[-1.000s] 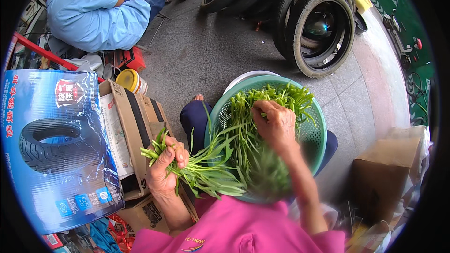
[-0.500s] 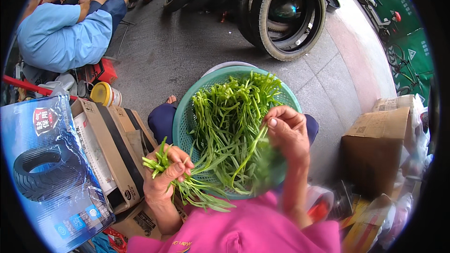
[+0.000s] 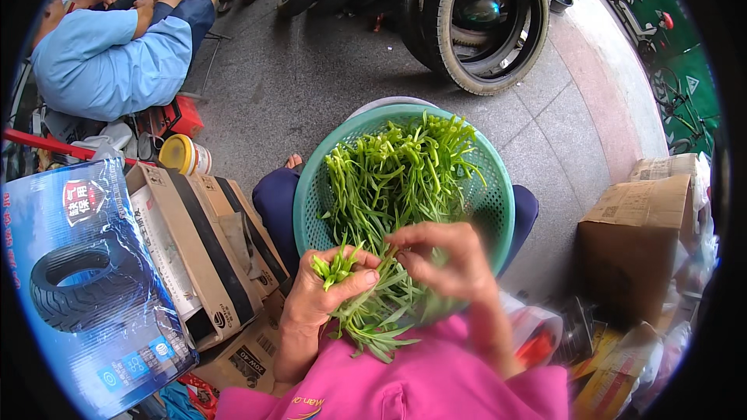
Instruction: The person sits on the ground and sorts green leafy vegetables by hand, picking up stems from a green basket and placing them back into the basket. The task continues throughout the clip with repetitive handling of the vegetables.
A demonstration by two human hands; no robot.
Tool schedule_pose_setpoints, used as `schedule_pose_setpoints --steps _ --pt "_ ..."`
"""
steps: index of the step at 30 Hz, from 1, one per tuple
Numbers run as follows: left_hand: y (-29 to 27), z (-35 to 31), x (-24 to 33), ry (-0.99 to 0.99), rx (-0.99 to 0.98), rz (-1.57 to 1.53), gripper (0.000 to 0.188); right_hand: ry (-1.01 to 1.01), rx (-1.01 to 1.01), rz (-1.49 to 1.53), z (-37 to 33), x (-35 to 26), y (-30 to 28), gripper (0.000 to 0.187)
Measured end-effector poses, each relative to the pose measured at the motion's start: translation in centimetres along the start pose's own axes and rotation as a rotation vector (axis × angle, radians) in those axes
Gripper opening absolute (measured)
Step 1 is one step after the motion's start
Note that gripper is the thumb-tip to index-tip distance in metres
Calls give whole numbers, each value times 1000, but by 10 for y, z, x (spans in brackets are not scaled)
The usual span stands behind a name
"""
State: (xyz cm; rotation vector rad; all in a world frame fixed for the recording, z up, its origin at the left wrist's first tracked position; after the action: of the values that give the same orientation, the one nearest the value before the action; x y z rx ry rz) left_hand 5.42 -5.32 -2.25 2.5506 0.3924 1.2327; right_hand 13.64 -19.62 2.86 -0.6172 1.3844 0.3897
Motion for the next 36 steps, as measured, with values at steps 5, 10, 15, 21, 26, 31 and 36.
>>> schedule_pose_setpoints --steps 5,10,15,21,26,31,36 --pt "-2 -11 5 80 -7 322 17 -426 -116 -633 -11 -39 22 25" --pt "10 -12 10 159 27 455 15 -495 -52 -677 -17 -43 23 28" --pt "24 -16 16 129 -80 302 14 -355 365 -278 -22 -33 -14 13" --pt "-29 -10 27 423 -270 -478 14 -86 905 293 -46 28 -87 10" --pt "-130 -11 19 501 -9 -1061 19 3 941 222 -79 60 -120 17" --pt "-160 -10 14 567 -23 -1167 22 202 848 -87 -90 78 -104 13" --pt "-160 -6 10 559 -46 -1229 22 73 570 -722 -70 50 -75 17"
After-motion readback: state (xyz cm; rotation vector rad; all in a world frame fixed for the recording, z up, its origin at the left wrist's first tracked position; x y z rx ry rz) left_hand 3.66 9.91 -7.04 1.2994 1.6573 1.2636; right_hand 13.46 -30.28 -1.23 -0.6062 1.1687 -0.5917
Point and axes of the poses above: each hand's wrist, its own z-axis towards the middle knuckle, its own y-axis out of the palm, x = y × z, the point moved 9 cm from there along z, towards the middle knuckle, and after that the axes turned 7 degrees about -y, right-handed, at the moved point
